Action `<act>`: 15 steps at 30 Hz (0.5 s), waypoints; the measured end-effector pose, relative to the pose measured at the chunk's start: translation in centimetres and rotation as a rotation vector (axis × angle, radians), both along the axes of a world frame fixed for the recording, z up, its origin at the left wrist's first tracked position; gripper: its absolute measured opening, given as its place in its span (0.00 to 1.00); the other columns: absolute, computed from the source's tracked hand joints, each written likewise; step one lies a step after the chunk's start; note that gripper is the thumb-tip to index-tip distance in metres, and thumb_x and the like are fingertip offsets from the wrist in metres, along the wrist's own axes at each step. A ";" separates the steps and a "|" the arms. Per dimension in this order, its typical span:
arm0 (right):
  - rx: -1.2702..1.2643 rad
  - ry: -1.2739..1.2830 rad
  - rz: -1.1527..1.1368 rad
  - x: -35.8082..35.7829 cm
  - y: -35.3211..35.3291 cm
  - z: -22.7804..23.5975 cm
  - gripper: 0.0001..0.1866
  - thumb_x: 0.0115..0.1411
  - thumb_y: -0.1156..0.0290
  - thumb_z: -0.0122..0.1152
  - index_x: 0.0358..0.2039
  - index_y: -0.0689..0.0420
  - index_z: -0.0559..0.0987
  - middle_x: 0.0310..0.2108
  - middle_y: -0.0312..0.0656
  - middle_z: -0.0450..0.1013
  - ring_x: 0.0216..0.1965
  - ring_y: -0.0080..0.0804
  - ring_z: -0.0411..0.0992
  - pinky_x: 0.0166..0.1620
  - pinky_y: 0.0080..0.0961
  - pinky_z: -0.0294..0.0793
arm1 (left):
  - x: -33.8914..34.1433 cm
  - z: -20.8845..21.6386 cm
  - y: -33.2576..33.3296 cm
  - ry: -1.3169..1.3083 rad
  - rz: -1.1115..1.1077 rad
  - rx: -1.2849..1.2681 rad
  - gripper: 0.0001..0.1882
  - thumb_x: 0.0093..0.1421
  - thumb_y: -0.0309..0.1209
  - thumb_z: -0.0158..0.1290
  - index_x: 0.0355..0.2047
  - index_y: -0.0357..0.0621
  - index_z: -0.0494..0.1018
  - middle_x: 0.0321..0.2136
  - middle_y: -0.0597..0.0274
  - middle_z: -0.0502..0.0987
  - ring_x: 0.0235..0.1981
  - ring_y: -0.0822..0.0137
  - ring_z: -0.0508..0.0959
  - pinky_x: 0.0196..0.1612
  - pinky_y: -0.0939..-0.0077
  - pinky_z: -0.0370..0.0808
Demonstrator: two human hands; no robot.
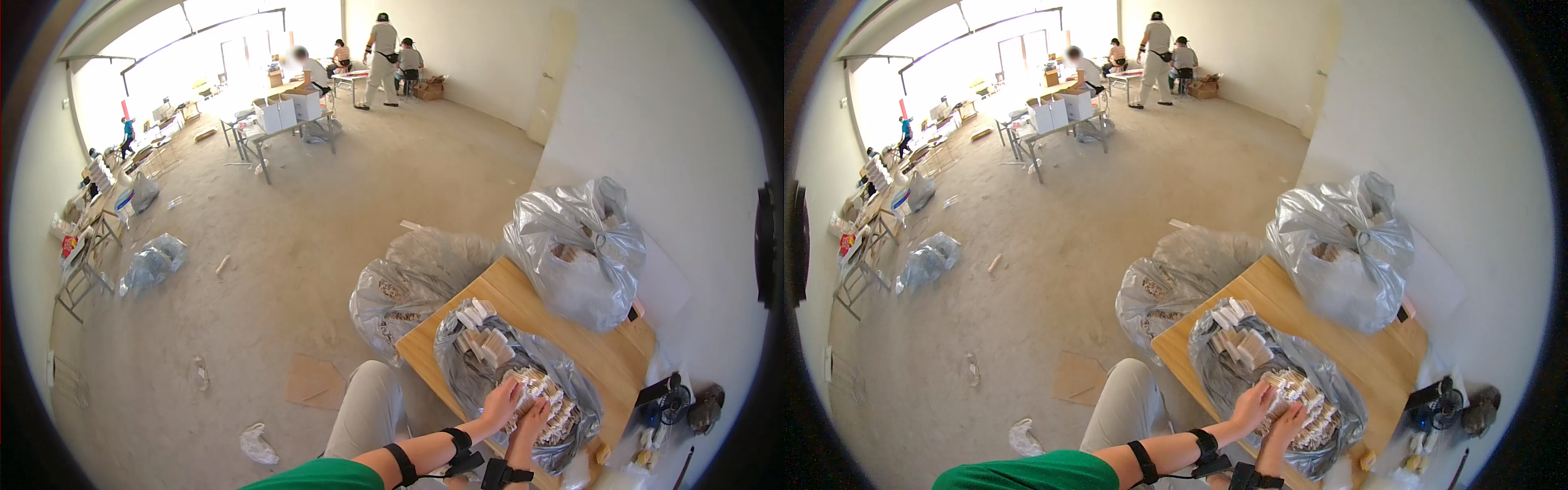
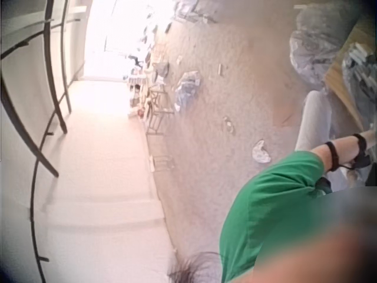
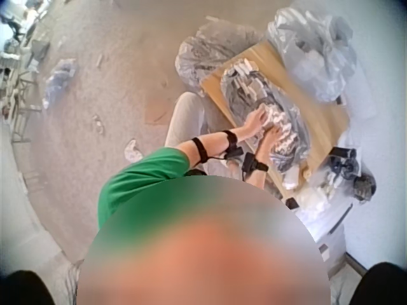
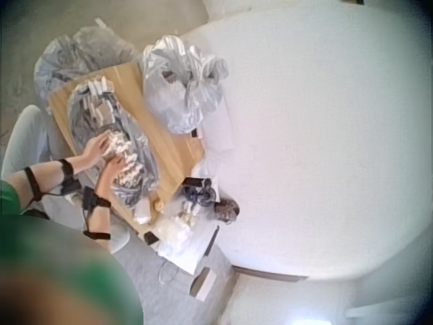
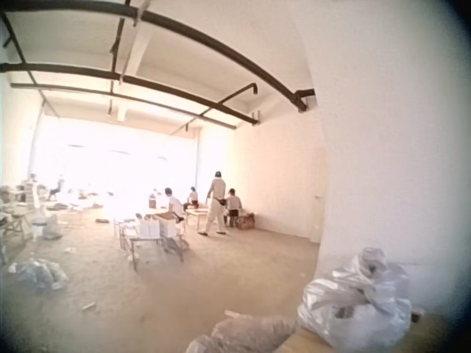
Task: Sorting small white and pink packets from a large plastic bag into smaller groups on a table.
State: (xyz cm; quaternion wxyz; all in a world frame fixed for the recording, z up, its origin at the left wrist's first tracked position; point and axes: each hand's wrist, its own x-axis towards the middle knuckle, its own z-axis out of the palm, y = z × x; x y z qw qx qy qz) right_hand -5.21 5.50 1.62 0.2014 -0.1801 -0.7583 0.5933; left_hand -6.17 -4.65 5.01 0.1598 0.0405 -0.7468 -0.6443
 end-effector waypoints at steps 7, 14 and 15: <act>0.256 -0.235 -0.035 0.0 -0.6 2.1 0.20 0.64 0.58 0.42 0.39 0.64 0.70 0.35 0.54 0.70 0.37 0.45 0.68 0.43 0.37 0.65 | -0.8 -0.8 -1.2 -0.023 0.023 -0.046 0.09 0.58 0.30 0.50 0.23 0.40 0.67 0.19 0.52 0.69 0.21 0.57 0.68 0.27 0.66 0.67; 0.291 -0.036 -0.053 -2.0 -1.9 2.5 0.15 0.64 0.62 0.44 0.32 0.62 0.71 0.24 0.52 0.69 0.27 0.46 0.68 0.31 0.37 0.65 | -2.4 -1.2 -0.9 -0.032 0.113 -0.086 0.15 0.61 0.32 0.47 0.20 0.39 0.61 0.15 0.50 0.64 0.17 0.56 0.63 0.23 0.65 0.63; 0.296 -0.048 -0.073 -2.0 -1.7 2.4 0.15 0.64 0.62 0.44 0.32 0.62 0.71 0.24 0.52 0.69 0.27 0.46 0.68 0.31 0.37 0.65 | -2.4 -1.3 -0.7 -0.063 0.131 -0.078 0.15 0.62 0.33 0.46 0.20 0.39 0.61 0.15 0.50 0.64 0.17 0.55 0.63 0.23 0.65 0.63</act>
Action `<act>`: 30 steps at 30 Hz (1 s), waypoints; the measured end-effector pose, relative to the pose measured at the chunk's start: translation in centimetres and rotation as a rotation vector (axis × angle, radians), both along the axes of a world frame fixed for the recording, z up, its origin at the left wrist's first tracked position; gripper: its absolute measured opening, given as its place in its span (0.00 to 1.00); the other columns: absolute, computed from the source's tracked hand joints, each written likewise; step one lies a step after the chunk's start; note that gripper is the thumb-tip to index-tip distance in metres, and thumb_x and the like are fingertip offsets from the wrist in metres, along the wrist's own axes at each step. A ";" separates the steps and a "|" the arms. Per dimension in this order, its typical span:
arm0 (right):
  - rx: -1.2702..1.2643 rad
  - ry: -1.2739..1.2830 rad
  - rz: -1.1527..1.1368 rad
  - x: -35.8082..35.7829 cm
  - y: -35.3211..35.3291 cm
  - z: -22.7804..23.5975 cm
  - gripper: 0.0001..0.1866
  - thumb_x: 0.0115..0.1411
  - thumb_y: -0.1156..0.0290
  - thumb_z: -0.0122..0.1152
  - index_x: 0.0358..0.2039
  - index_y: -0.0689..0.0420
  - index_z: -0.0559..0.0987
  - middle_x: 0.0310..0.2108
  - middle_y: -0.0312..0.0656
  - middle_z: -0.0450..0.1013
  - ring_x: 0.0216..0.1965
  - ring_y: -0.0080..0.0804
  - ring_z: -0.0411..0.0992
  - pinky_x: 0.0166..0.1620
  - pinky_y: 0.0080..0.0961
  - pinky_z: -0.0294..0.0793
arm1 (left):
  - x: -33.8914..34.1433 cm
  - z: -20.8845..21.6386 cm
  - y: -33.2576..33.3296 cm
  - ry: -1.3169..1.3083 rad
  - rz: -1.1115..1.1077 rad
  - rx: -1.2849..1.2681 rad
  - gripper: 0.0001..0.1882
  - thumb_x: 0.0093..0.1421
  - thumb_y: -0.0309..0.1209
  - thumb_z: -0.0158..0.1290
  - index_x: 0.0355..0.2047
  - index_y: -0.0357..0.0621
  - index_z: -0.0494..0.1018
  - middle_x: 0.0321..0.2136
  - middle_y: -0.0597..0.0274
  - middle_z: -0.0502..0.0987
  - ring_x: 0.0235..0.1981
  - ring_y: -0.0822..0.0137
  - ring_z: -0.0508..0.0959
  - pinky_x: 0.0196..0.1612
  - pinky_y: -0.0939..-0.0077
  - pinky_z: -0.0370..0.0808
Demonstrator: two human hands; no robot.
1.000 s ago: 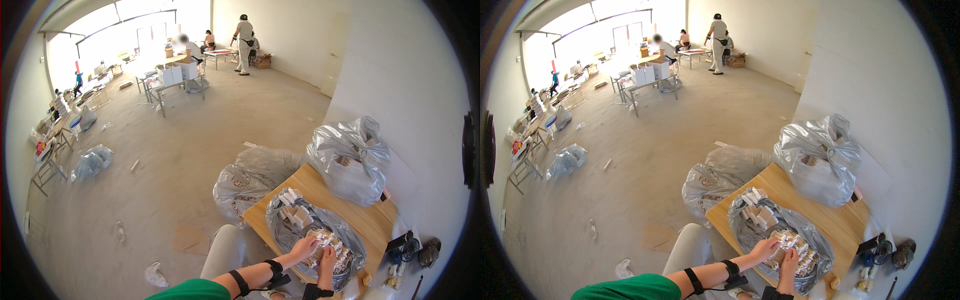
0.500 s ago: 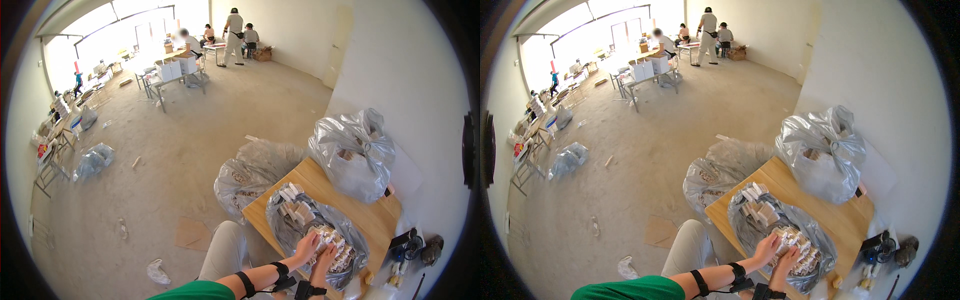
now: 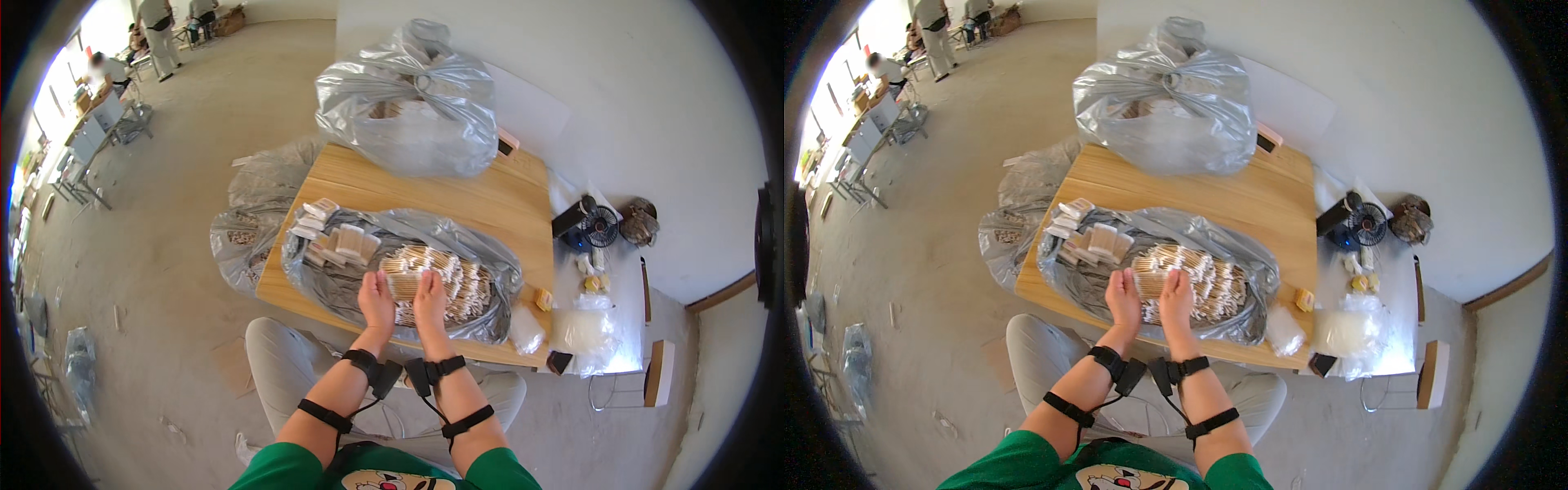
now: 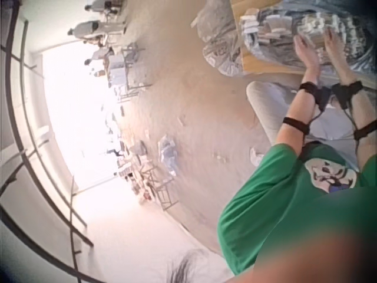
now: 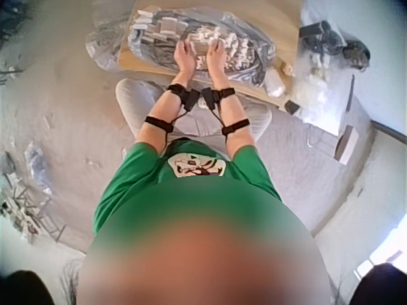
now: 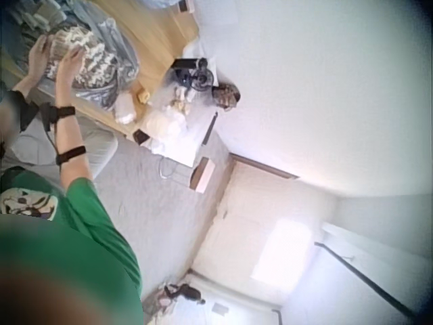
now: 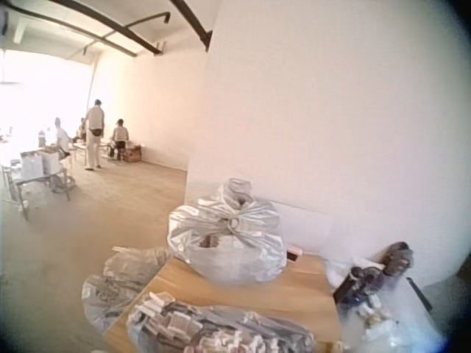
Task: Sorting small white and pink packets from a large plastic bag into smaller groups on a table.
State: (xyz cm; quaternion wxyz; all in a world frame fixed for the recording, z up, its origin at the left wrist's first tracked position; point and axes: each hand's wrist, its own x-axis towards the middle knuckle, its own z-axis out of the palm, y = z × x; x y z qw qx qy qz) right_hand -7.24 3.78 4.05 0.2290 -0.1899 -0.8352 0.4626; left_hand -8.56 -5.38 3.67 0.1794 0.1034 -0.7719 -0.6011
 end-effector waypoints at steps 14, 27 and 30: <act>-0.055 0.012 0.071 0.1 2.7 -0.1 0.14 0.63 0.60 0.48 0.31 0.59 0.72 0.18 0.43 0.69 0.17 0.33 0.65 0.24 0.28 0.64 | -1.5 -1.0 -1.7 0.171 -0.177 -0.293 0.11 0.60 0.30 0.48 0.23 0.38 0.64 0.18 0.47 0.67 0.20 0.48 0.67 0.24 0.66 0.65; -0.023 -0.058 0.030 -0.5 5.1 0.7 0.15 0.62 0.60 0.49 0.30 0.60 0.72 0.18 0.42 0.67 0.18 0.32 0.64 0.24 0.27 0.63 | -2.4 -1.1 -2.9 0.066 -0.121 -0.211 0.14 0.59 0.32 0.49 0.21 0.38 0.62 0.15 0.47 0.65 0.18 0.47 0.65 0.22 0.63 0.64; 0.026 -0.087 -0.016 -1.0 6.6 0.8 0.14 0.62 0.60 0.49 0.31 0.60 0.71 0.18 0.45 0.67 0.19 0.37 0.67 0.25 0.30 0.65 | -3.0 -1.8 -3.6 0.057 -0.075 -0.213 0.15 0.60 0.33 0.49 0.20 0.38 0.62 0.15 0.48 0.65 0.18 0.47 0.65 0.22 0.63 0.64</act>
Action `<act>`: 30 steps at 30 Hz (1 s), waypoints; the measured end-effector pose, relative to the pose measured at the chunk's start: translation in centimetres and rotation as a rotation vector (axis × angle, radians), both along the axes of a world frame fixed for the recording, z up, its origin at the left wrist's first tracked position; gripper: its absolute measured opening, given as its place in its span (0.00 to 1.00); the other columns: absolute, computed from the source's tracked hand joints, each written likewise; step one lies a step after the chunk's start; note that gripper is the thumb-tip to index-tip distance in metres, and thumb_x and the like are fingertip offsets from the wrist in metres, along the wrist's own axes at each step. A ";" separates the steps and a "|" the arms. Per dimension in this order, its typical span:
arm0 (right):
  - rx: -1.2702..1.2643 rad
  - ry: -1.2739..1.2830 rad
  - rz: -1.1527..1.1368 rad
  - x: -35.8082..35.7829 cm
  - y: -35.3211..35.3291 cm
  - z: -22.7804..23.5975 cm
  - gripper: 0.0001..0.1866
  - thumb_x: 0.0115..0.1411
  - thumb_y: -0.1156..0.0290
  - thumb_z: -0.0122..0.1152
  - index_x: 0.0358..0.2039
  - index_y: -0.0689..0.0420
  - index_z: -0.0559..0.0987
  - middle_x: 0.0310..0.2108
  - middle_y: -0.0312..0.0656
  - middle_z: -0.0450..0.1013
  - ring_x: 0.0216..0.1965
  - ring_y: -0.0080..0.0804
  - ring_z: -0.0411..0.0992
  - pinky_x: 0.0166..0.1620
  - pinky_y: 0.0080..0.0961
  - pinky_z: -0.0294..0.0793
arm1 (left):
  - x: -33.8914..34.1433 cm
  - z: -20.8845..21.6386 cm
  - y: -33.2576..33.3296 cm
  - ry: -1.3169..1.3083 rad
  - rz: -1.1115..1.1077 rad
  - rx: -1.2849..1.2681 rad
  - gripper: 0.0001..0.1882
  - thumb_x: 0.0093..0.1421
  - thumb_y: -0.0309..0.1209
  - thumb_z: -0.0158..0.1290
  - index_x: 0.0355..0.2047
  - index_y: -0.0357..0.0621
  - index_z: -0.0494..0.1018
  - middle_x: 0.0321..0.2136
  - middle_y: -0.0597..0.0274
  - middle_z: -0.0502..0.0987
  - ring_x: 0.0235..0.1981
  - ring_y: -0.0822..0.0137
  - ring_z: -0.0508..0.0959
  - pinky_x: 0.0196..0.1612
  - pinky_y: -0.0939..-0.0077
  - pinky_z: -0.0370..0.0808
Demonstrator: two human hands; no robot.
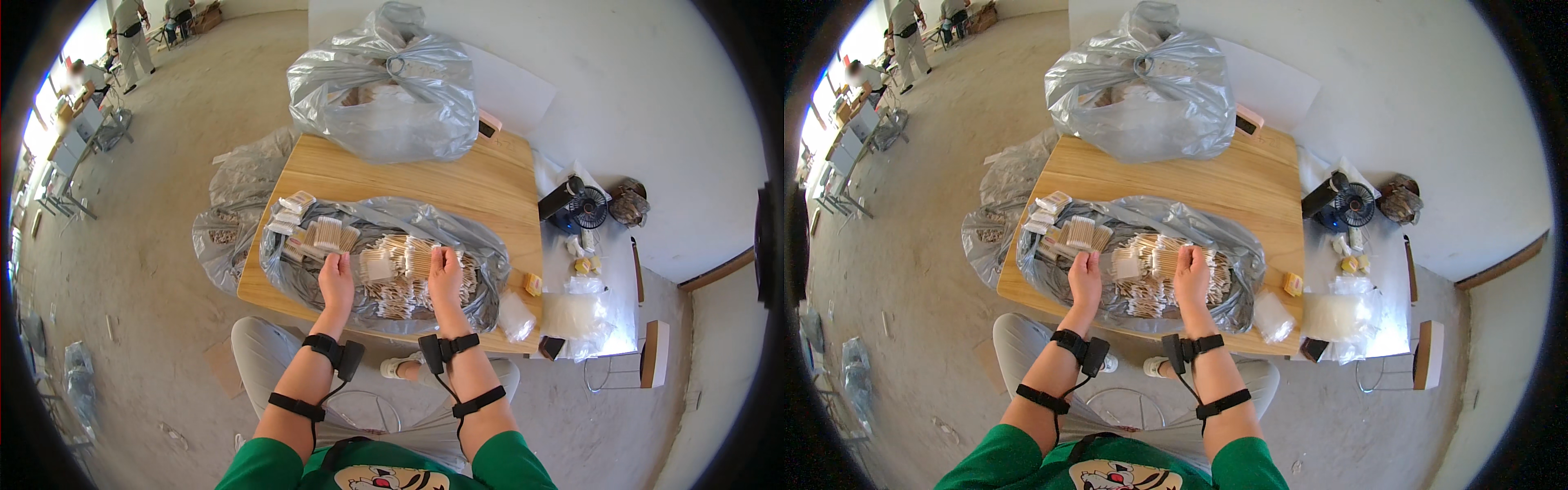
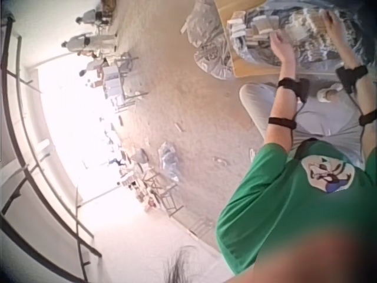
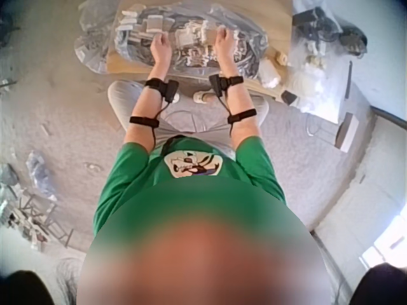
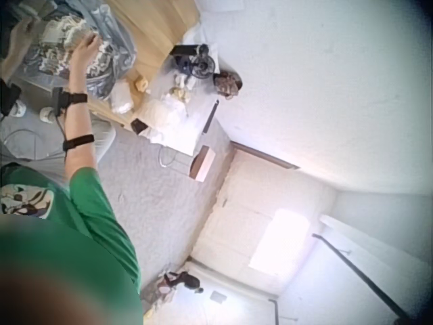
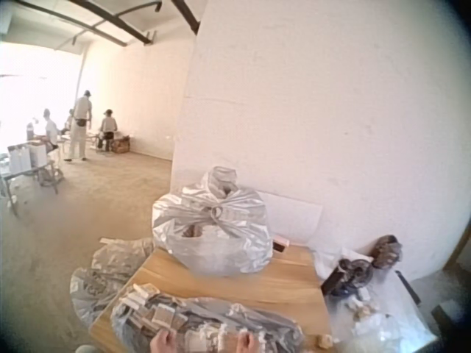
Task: Sorting small white and pink packets from a large plastic bag into smaller groups on a table.
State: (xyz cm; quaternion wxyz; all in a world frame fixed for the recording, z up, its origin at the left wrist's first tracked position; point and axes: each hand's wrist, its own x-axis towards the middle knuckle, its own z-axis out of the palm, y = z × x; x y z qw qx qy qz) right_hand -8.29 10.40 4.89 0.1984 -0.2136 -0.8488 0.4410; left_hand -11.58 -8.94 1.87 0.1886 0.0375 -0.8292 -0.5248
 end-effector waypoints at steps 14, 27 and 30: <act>-0.375 -0.235 0.362 3.7 -3.2 0.6 0.17 0.64 0.59 0.44 0.45 0.58 0.66 0.38 0.47 0.70 0.30 0.37 0.74 0.31 0.27 0.74 | 0.9 4.1 -0.7 0.049 -0.137 -0.037 0.15 0.59 0.35 0.50 0.21 0.37 0.64 0.15 0.48 0.67 0.17 0.49 0.66 0.23 0.64 0.65; -1.251 0.000 0.235 3.5 -6.5 -1.4 0.07 0.61 0.72 0.49 0.38 0.58 0.67 0.27 0.38 0.68 0.27 0.27 0.72 0.30 0.21 0.73 | 1.6 3.9 -2.5 0.035 -0.187 0.095 0.16 0.60 0.35 0.49 0.20 0.37 0.64 0.12 0.55 0.65 0.13 0.64 0.64 0.20 0.71 0.63; -1.167 0.026 0.161 4.3 -5.0 -0.7 0.04 0.58 0.75 0.52 0.35 0.57 0.70 0.24 0.35 0.69 0.26 0.24 0.71 0.28 0.20 0.71 | 1.6 3.2 -3.4 -0.073 -0.161 0.301 0.17 0.62 0.35 0.48 0.19 0.40 0.63 0.12 0.64 0.65 0.14 0.73 0.63 0.19 0.76 0.62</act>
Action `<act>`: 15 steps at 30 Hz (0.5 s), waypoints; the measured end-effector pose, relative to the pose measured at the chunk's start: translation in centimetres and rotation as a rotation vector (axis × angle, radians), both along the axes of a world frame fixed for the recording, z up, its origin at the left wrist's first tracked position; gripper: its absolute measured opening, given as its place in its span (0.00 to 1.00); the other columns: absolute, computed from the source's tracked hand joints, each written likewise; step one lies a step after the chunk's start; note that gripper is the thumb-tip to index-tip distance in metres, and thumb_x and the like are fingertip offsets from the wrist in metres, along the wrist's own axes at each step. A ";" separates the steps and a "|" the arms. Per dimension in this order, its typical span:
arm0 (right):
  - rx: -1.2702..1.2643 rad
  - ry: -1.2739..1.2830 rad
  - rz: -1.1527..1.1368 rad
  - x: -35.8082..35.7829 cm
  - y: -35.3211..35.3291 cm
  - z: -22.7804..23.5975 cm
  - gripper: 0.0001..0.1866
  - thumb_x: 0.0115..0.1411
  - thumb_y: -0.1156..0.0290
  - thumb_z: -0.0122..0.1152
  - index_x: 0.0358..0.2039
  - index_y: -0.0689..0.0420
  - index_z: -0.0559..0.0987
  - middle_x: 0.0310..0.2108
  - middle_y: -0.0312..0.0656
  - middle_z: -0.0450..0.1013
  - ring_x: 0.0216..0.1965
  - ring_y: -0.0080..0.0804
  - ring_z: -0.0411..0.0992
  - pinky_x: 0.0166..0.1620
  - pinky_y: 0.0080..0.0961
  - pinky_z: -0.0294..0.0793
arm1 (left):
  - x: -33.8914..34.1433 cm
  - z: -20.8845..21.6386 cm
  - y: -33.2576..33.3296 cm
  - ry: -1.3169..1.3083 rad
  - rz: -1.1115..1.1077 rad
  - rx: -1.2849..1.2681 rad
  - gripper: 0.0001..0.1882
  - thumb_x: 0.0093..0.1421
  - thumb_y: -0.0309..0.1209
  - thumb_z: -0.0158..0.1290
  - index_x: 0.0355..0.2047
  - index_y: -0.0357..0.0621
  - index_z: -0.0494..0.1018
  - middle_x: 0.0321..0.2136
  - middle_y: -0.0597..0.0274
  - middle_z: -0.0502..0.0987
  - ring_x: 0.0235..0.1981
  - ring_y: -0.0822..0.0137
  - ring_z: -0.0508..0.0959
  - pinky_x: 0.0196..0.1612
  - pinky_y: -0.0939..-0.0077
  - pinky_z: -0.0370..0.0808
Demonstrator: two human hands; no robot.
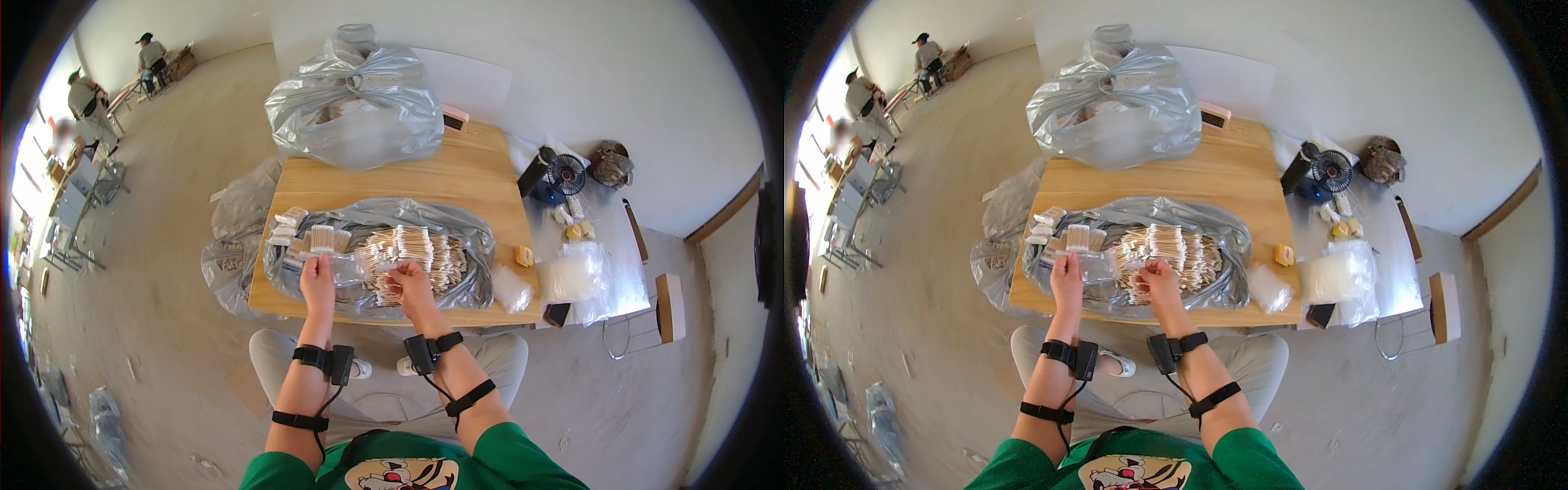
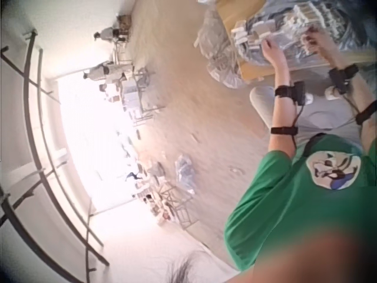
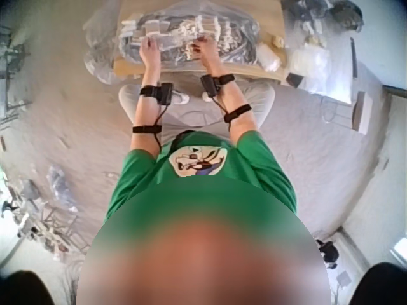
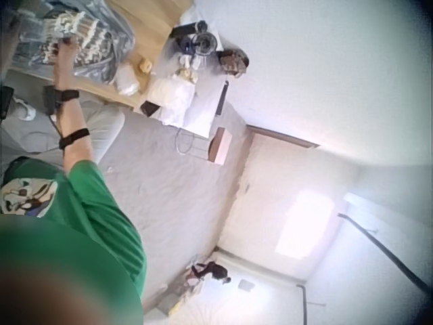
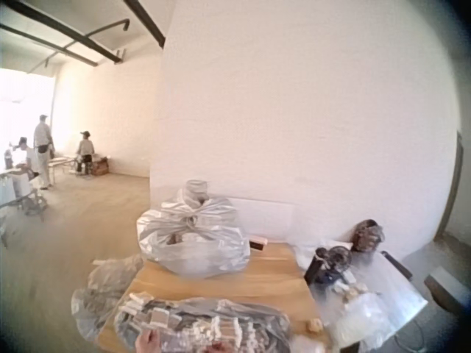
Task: Sorting small white and pink packets from a large plastic bag into smaller groups on a table.
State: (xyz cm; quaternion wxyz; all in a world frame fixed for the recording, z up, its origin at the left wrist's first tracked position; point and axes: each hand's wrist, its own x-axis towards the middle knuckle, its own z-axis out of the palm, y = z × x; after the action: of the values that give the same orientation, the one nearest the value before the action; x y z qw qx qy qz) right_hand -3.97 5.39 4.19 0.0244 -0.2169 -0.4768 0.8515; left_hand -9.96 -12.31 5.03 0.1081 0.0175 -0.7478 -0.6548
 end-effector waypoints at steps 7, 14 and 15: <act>-0.101 0.215 -0.033 2.9 5.2 2.9 0.02 0.57 0.78 0.51 0.31 0.58 0.72 0.30 0.43 0.74 0.31 0.31 0.75 0.36 0.27 0.78 | 0.2 -1.8 -0.3 -0.253 -0.041 0.392 0.13 0.64 0.39 0.44 0.26 0.46 0.63 0.21 0.68 0.70 0.19 0.78 0.69 0.22 0.85 0.66; 0.283 0.202 -0.196 6.5 12.9 2.2 0.03 0.57 0.76 0.55 0.32 0.58 0.71 0.29 0.39 0.73 0.30 0.24 0.72 0.32 0.22 0.75 | 0.6 -2.4 0.8 -0.378 -0.152 0.484 0.15 0.64 0.44 0.41 0.36 0.44 0.62 0.34 0.54 0.75 0.33 0.59 0.78 0.35 0.69 0.75; 0.312 0.180 -0.218 6.9 13.8 2.5 0.06 0.55 0.76 0.57 0.33 0.58 0.71 0.26 0.36 0.72 0.27 0.19 0.69 0.29 0.17 0.70 | 0.7 -2.1 0.5 -0.383 -0.169 0.483 0.15 0.64 0.44 0.41 0.36 0.44 0.62 0.34 0.54 0.75 0.33 0.59 0.78 0.35 0.69 0.75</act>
State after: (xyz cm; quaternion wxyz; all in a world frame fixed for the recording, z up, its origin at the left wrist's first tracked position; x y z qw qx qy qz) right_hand 2.88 19.20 6.70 0.1921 -0.1839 -0.5724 0.7757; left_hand -9.27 -11.84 2.95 -0.0966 0.1033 -0.5762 -0.8050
